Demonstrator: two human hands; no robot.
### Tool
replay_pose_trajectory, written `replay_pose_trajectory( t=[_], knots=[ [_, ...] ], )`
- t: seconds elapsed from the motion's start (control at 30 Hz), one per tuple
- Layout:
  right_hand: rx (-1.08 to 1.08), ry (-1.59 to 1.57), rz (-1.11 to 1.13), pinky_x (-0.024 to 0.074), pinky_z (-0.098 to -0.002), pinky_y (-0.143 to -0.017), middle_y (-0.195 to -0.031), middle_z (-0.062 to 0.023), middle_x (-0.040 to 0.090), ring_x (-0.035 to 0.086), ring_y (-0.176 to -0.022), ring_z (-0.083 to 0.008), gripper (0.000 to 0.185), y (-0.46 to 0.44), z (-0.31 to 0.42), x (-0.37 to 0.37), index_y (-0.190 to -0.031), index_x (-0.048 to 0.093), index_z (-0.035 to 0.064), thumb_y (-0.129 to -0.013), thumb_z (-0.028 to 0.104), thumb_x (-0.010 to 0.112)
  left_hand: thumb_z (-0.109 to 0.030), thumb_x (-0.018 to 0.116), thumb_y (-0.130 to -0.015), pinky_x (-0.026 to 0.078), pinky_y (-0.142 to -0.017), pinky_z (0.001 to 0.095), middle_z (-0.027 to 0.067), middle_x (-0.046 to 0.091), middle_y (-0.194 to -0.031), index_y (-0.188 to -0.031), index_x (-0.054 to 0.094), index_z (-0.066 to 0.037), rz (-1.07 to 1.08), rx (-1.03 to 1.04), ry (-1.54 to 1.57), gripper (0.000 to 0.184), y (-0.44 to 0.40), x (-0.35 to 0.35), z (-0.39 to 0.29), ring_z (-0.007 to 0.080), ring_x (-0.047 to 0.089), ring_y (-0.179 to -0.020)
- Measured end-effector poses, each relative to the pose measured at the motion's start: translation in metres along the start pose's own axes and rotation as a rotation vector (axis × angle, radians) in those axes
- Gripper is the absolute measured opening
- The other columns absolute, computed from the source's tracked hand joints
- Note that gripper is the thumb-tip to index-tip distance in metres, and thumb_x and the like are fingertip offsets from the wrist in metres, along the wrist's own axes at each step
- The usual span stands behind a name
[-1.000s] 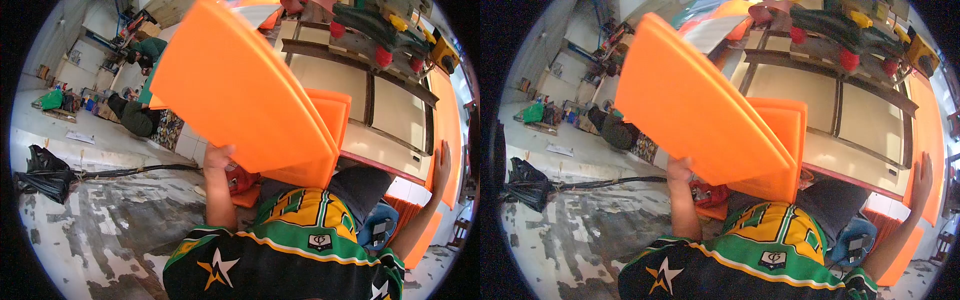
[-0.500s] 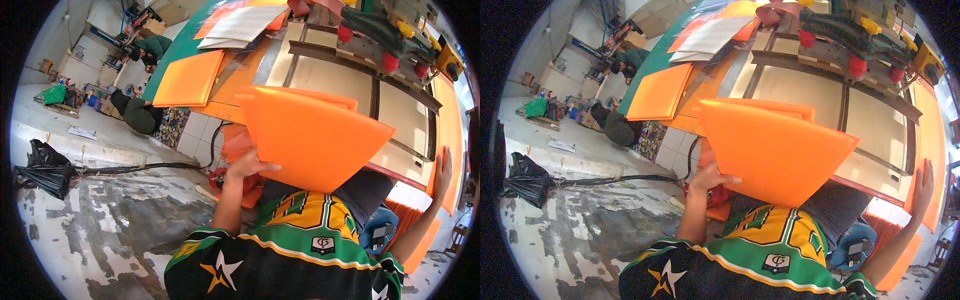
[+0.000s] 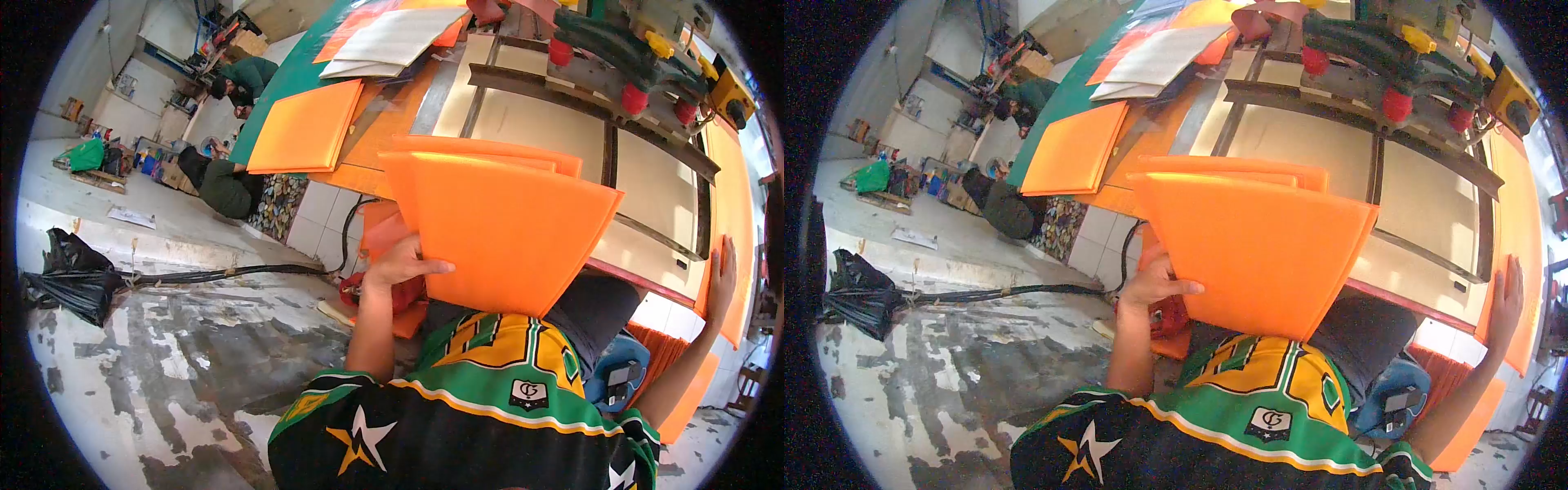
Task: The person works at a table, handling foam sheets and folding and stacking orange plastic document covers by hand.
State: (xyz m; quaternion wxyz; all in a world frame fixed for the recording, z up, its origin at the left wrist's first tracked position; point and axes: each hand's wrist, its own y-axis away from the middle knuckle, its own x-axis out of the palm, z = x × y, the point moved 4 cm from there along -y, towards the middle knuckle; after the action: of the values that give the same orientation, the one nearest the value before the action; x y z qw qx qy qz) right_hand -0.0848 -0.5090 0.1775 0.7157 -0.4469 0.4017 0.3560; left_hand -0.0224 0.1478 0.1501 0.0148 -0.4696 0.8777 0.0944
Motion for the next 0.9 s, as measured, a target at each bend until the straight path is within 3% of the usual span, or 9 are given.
replay_pose_trajectory(
  t=[0.13, 0.2, 0.3, 0.43, 0.53, 0.77, 0.83, 0.87, 0.9],
  knots=[
    [-0.012, 0.02, -0.002, 0.0258, -0.0397, -0.117, -0.149, -0.0138, 0.044, 0.035, -0.142, -0.0277, 0.047, 0.0, -0.004, 0.0, -0.142, 0.048, 0.004, -0.103, 0.03, 0.046, -0.022, 0.074, -0.087, 0.047, -0.091, 0.0315, 0.0041, 0.067, -0.112, -0.119, 0.063, 0.0, -0.164, 0.029, 0.1, 0.04, 0.009, -0.025, -0.016, 0.0149, 0.061, -0.102],
    [-0.027, 0.037, -0.005, 0.0259, -0.0396, -0.117, -0.149, -0.0137, 0.044, 0.036, -0.142, -0.0276, 0.047, 0.0, -0.004, 0.002, -0.142, 0.048, 0.004, -0.103, 0.029, 0.046, -0.022, 0.073, -0.089, 0.05, -0.079, 0.0285, 0.004, 0.069, -0.102, -0.117, 0.064, 0.0, -0.394, -0.142, -0.121, 0.037, 0.019, -0.05, -0.025, 0.0115, 0.063, -0.091],
    [-0.015, 0.043, -0.009, 0.0261, -0.0396, -0.117, -0.149, -0.0134, 0.045, 0.037, -0.141, -0.0275, 0.046, -0.001, -0.006, 0.002, -0.141, 0.048, 0.0038, -0.103, 0.029, 0.047, -0.021, 0.072, -0.09, 0.05, -0.07, 0.0258, 0.0037, 0.07, -0.099, -0.118, 0.064, 0.0, -0.527, -0.045, -0.235, 0.036, 0.021, -0.063, -0.039, 0.0088, 0.063, -0.085],
    [-0.008, 0.004, -0.018, 0.0267, -0.0393, -0.117, -0.148, -0.0133, 0.045, 0.037, -0.141, -0.0273, 0.046, -0.001, -0.005, 0.002, -0.141, 0.048, 0.0038, -0.102, 0.029, 0.048, -0.026, 0.074, -0.089, 0.052, -0.082, 0.0294, 0.0081, 0.071, -0.097, -0.114, 0.064, 0.002, -0.588, -0.132, -0.238, 0.039, 0.017, -0.054, -0.045, 0.0144, 0.066, -0.091],
    [-0.018, 0.014, -0.013, 0.027, -0.039, -0.116, -0.148, -0.0135, 0.046, 0.037, -0.141, -0.0274, 0.046, -0.004, -0.014, 0.006, -0.141, 0.048, 0.0038, -0.102, 0.029, 0.048, -0.029, 0.073, -0.089, 0.051, -0.083, 0.0296, 0.0093, 0.069, -0.1, -0.117, 0.061, 0.002, -0.576, 0.06, -0.289, 0.043, 0.01, -0.033, -0.049, 0.0144, 0.065, -0.094],
    [0.004, 0.036, 0.016, 0.0267, -0.0389, -0.117, -0.149, -0.0141, 0.045, 0.036, -0.141, -0.028, 0.048, -0.001, -0.006, 0.0, -0.142, 0.048, 0.0044, -0.102, 0.031, 0.048, -0.037, 0.069, -0.092, 0.049, -0.088, 0.0333, 0.0114, 0.066, -0.107, -0.118, 0.055, 0.003, -0.474, -0.04, -0.19, 0.05, 0.004, -0.027, -0.031, 0.0176, 0.062, -0.103],
    [0.008, 0.043, 0.009, 0.0268, -0.0393, -0.116, -0.148, -0.0142, 0.045, 0.036, -0.141, -0.0282, 0.048, -0.001, -0.003, -0.001, -0.141, 0.048, 0.0042, -0.102, 0.031, 0.048, -0.038, 0.065, -0.094, 0.05, -0.085, 0.0371, 0.0139, 0.067, -0.105, -0.117, 0.055, 0.003, -0.478, -0.134, -0.473, 0.049, 0.004, -0.017, -0.06, 0.0252, 0.065, -0.098],
    [0.019, 0.049, 0.003, 0.0268, -0.0396, -0.116, -0.148, -0.0141, 0.045, 0.037, -0.141, -0.0283, 0.048, 0.0, 0.002, -0.002, -0.141, 0.048, 0.0042, -0.102, 0.031, 0.048, -0.046, 0.06, -0.095, 0.051, -0.083, 0.0411, 0.0266, 0.067, -0.102, -0.121, 0.052, 0.004, -0.49, -0.173, -0.611, 0.057, 0.003, -0.015, -0.059, 0.0358, 0.068, -0.097],
    [0.03, 0.055, -0.004, 0.0267, -0.0399, -0.117, -0.148, -0.0141, 0.045, 0.037, -0.141, -0.0283, 0.048, 0.0, 0.005, -0.004, -0.141, 0.048, 0.0042, -0.102, 0.031, 0.048, -0.046, 0.06, -0.095, 0.051, -0.083, 0.0411, 0.0266, 0.067, -0.102, -0.121, 0.052, 0.004, -0.491, -0.169, -0.612, 0.057, 0.002, -0.012, -0.06, 0.0358, 0.068, -0.097]
  ],
)
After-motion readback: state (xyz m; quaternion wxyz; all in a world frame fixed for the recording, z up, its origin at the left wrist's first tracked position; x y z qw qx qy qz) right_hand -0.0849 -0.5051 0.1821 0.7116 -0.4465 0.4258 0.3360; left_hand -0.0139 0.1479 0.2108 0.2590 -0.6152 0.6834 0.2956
